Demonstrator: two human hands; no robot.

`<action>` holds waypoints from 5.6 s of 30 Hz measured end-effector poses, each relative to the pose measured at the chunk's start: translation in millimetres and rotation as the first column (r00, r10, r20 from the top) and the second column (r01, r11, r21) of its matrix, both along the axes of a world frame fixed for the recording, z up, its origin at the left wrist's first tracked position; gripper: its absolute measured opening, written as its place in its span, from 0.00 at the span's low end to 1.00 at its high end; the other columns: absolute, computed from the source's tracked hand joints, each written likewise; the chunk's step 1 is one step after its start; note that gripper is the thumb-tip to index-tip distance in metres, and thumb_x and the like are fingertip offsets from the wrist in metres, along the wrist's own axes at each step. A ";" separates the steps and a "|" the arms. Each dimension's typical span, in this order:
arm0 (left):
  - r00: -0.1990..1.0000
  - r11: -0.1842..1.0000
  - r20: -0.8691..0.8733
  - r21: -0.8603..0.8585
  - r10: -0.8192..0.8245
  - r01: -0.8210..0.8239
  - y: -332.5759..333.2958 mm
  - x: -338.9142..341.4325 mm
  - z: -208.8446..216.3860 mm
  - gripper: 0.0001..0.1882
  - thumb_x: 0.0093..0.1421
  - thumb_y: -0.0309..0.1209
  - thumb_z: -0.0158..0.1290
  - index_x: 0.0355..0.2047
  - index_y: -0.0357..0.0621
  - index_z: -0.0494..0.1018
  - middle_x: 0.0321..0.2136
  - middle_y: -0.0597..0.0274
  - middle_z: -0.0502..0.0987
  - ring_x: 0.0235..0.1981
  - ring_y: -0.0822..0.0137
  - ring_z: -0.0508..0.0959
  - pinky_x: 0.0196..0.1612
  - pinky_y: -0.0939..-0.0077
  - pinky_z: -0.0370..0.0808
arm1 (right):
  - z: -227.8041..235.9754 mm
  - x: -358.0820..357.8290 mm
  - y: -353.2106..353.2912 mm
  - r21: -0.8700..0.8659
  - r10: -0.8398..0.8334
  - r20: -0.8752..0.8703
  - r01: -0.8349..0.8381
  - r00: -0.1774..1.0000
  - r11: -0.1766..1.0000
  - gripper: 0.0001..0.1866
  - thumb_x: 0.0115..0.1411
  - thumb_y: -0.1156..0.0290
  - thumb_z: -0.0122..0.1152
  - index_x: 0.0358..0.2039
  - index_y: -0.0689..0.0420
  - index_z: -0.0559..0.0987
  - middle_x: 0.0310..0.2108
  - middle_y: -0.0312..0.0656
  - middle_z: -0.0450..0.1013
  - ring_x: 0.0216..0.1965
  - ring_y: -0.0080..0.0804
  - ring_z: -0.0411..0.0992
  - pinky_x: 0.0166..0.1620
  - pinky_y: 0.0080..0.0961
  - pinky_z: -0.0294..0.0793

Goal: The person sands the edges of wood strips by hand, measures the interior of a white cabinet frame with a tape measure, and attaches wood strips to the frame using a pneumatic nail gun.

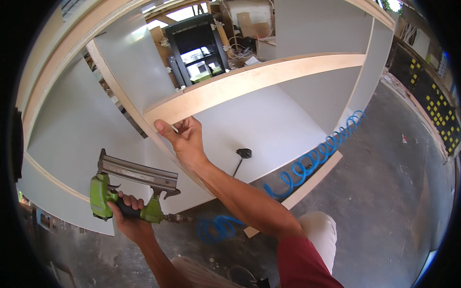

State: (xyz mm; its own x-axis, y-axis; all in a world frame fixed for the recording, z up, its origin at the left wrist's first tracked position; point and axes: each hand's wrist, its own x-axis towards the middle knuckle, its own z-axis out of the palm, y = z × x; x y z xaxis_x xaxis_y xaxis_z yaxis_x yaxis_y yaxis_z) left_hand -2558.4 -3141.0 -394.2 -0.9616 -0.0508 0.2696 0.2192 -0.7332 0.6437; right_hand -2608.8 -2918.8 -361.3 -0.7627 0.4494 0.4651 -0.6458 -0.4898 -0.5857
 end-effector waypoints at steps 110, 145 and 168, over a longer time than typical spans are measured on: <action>0.959 0.973 0.182 -0.037 -0.219 0.229 24.1 45.7 68.1 0.25 0.73 0.42 0.43 0.56 0.30 0.63 0.19 0.66 0.65 0.15 0.75 0.65 0.17 0.77 0.66 | -1.6 -8.1 -4.3 0.056 0.035 -0.021 -0.033 0.999 0.998 0.10 0.58 0.74 0.72 0.40 0.60 0.82 0.36 0.40 0.81 0.38 0.27 0.79 0.45 0.29 0.80; 0.912 0.953 0.294 0.180 -0.287 0.242 31.7 54.5 92.8 0.26 0.68 0.34 0.48 0.59 0.26 0.60 0.15 0.69 0.60 0.13 0.75 0.62 0.15 0.78 0.61 | -0.6 -7.5 -0.6 0.074 0.045 0.005 -0.045 0.999 0.996 0.13 0.57 0.70 0.75 0.39 0.62 0.82 0.36 0.39 0.81 0.37 0.23 0.76 0.44 0.24 0.76; 0.909 0.961 0.321 0.168 -0.264 0.220 47.9 68.7 98.5 0.27 0.67 0.35 0.49 0.59 0.27 0.61 0.17 0.69 0.60 0.14 0.76 0.60 0.17 0.79 0.60 | 3.4 -1.5 4.4 0.124 0.074 0.035 -0.078 0.997 0.989 0.12 0.57 0.71 0.74 0.38 0.63 0.83 0.34 0.40 0.81 0.35 0.23 0.77 0.44 0.23 0.77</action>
